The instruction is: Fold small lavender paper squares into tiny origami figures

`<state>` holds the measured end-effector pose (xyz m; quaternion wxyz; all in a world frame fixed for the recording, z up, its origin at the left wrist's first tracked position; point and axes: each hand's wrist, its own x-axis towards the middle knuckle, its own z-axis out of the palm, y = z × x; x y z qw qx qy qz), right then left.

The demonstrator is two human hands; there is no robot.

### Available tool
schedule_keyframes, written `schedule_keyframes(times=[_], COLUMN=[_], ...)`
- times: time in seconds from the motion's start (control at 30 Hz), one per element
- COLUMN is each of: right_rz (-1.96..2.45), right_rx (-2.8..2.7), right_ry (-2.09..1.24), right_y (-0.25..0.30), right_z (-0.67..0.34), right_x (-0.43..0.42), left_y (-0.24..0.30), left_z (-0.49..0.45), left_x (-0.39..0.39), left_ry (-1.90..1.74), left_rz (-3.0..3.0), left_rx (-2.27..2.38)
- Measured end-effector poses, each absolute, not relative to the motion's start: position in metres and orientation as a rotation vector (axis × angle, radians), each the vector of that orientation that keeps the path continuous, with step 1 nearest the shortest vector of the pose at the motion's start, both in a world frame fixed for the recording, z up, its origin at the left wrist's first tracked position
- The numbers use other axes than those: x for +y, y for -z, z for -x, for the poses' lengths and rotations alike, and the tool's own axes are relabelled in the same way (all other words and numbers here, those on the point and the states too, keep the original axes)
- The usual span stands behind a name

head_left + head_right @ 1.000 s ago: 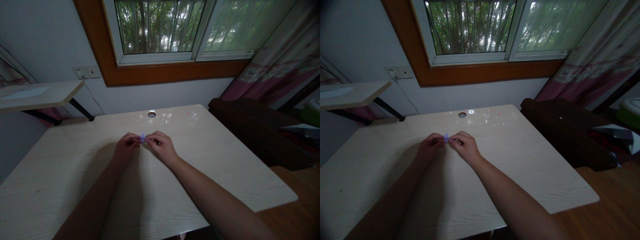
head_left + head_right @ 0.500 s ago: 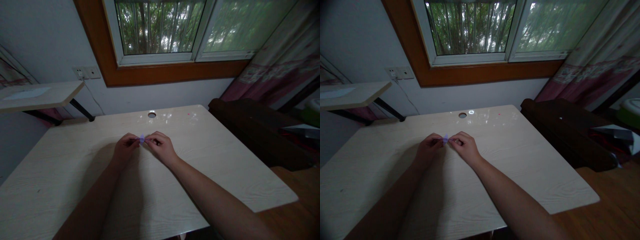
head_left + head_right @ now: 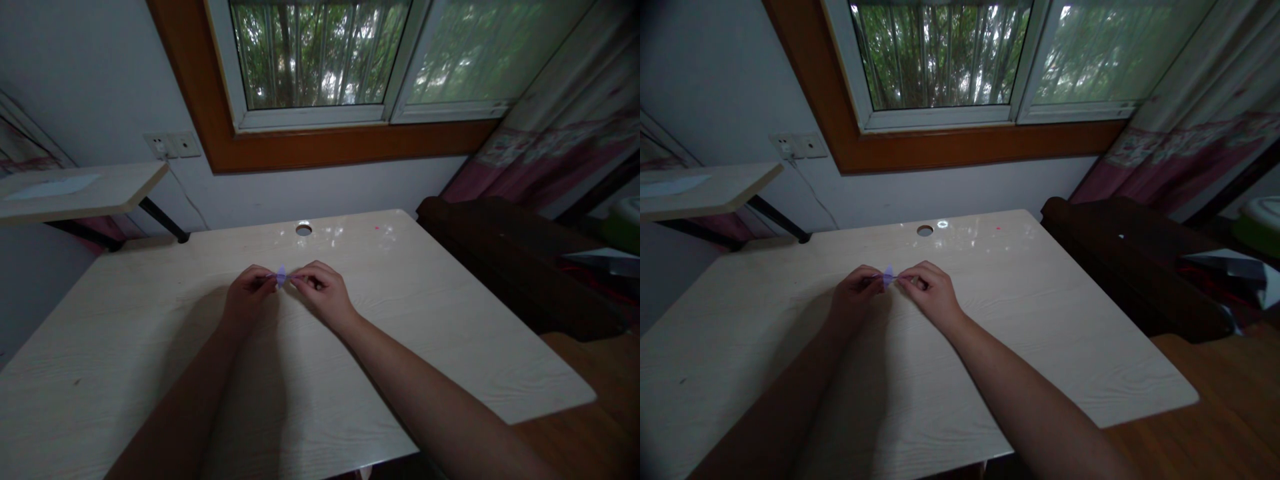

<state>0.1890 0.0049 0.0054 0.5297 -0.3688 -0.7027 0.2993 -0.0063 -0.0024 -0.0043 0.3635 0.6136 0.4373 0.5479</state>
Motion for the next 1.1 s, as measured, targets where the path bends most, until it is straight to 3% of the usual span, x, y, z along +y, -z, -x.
schedule_keyframes(times=[1.1], right_rz=[0.947], right_rx=[-1.643], right_ry=[-0.851], right_y=[-0.0037], right_z=[-0.1904], right_x=[0.0078], left_y=[-0.0026], left_z=[0.0004], left_x=[-0.0062], left_ry=[-1.313], left_rz=[-1.411], left_rx=[1.035])
